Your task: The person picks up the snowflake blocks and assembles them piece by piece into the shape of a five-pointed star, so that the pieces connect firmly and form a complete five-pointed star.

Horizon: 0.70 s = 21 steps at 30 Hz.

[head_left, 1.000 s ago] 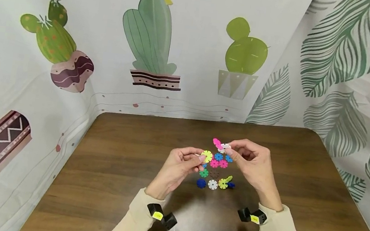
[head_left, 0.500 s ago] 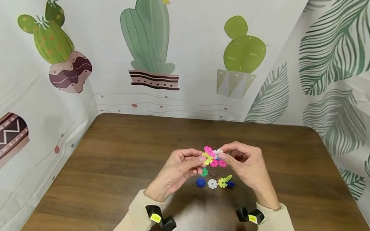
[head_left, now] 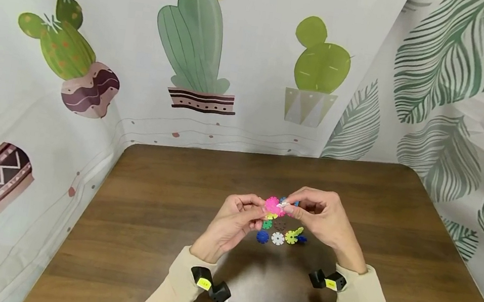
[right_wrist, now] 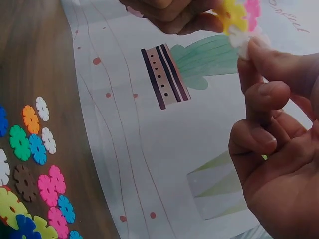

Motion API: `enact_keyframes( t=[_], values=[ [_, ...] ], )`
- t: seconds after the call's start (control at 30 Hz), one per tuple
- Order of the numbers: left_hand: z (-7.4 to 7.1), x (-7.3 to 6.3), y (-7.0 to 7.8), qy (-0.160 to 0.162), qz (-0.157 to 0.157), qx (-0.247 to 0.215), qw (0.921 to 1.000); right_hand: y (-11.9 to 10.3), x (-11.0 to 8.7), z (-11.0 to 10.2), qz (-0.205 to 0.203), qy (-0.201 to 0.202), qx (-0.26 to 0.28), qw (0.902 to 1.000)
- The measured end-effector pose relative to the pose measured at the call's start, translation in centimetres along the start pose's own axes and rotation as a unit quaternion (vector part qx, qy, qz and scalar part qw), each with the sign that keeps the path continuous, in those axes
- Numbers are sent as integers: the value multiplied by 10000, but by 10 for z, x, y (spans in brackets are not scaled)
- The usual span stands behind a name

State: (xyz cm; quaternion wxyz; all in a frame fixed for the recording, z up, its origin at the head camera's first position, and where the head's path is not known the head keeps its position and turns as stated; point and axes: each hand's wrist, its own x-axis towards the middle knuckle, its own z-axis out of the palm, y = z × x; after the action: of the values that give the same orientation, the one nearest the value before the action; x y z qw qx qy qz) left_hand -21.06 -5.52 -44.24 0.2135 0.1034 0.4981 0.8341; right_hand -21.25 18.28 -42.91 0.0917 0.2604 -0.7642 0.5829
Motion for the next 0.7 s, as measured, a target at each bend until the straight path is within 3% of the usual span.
enact_keyframes(
  t=[0.23,0.5,0.6,0.7],
  values=[
    [-3,3,1,137,34,172,9998,0,2,2,91,63,-56,9999],
    [-15,7,8,346,-159,1045,9938,3,1,-11,574,289,-526,9965],
    [-24,11,8,666,-91,1463,9869,9,-1,-24,827,504,-754,9924],
    [-37,16,3,1090,70,2132,9709,19,-4,-39,1062,592,-1047,9870]
  ],
)
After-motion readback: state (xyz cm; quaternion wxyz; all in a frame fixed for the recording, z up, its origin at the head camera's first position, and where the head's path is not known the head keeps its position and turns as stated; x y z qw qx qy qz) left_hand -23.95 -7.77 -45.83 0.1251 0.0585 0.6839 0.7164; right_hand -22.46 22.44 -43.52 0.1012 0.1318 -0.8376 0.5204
